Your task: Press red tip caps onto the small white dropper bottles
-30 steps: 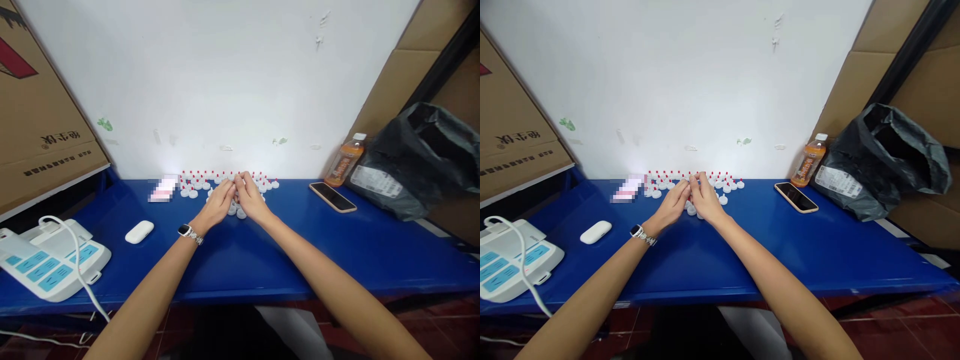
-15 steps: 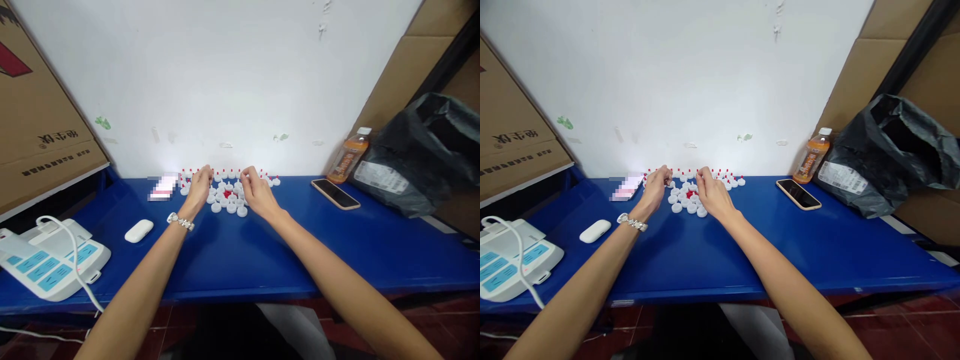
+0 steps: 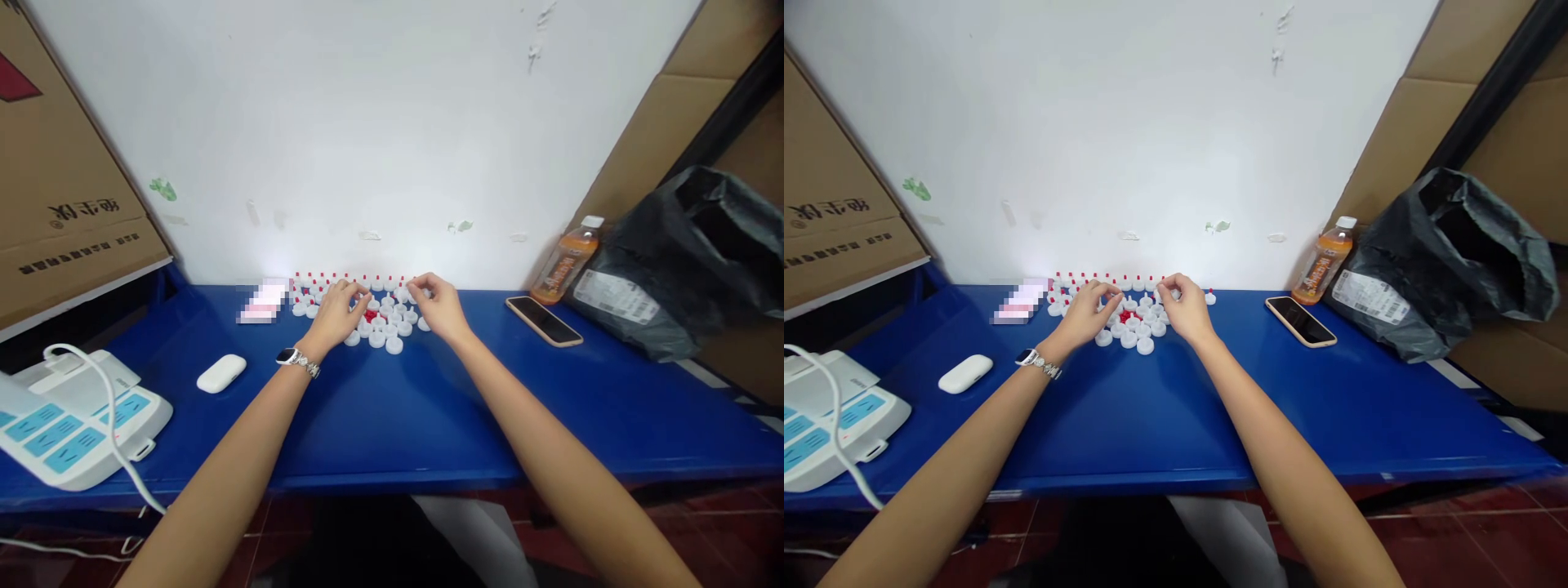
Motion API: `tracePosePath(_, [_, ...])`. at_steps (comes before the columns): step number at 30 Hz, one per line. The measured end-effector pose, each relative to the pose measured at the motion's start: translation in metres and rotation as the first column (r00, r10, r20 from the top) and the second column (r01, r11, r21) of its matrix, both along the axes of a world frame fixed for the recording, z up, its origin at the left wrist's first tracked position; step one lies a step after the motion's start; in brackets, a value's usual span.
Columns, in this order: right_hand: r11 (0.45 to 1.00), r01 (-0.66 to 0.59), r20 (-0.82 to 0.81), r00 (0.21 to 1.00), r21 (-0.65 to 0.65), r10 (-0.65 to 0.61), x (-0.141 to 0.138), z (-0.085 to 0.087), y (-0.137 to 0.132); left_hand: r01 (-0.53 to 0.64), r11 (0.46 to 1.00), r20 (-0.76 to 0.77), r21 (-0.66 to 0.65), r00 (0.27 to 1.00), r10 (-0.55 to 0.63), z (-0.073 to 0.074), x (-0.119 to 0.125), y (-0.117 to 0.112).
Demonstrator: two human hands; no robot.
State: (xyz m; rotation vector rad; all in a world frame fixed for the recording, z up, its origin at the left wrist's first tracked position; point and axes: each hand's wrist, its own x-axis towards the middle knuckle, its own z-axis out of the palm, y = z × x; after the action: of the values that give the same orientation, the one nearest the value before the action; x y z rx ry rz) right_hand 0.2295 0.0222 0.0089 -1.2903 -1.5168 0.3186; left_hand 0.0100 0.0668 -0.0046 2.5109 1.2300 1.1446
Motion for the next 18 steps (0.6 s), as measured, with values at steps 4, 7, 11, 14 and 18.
tracePosePath(4, [0.988, 0.152, 0.090, 0.984, 0.026, -0.154, 0.010, -0.001, 0.004, 0.078, 0.997, 0.099, -0.013, 0.992, -0.077, 0.002, -0.002, -0.016])
tracePosePath(7, [0.993, 0.109, 0.088, 0.991, -0.047, -0.105, 0.015, -0.004, 0.006, 0.089, 0.996, 0.144, -0.024, 0.986, -0.085, 0.003, 0.002, -0.027])
tracePosePath(11, [0.989, 0.122, 0.107, 0.988, -0.082, -0.113, 0.021, -0.011, 0.010, 0.112, 0.993, 0.124, -0.023, 0.986, -0.109, 0.002, 0.007, -0.030])
tracePosePath(14, [0.978, 0.175, 0.193, 0.969, -0.112, -0.151, 0.023, -0.016, 0.012, 0.116, 0.993, 0.102, -0.028, 0.988, -0.112, 0.000, 0.008, -0.029])
tracePosePath(18, [0.953, 0.252, 0.351, 0.919, -0.170, -0.181, 0.022, -0.018, 0.013, 0.116, 0.993, 0.086, -0.034, 0.990, -0.112, -0.001, 0.009, -0.029])
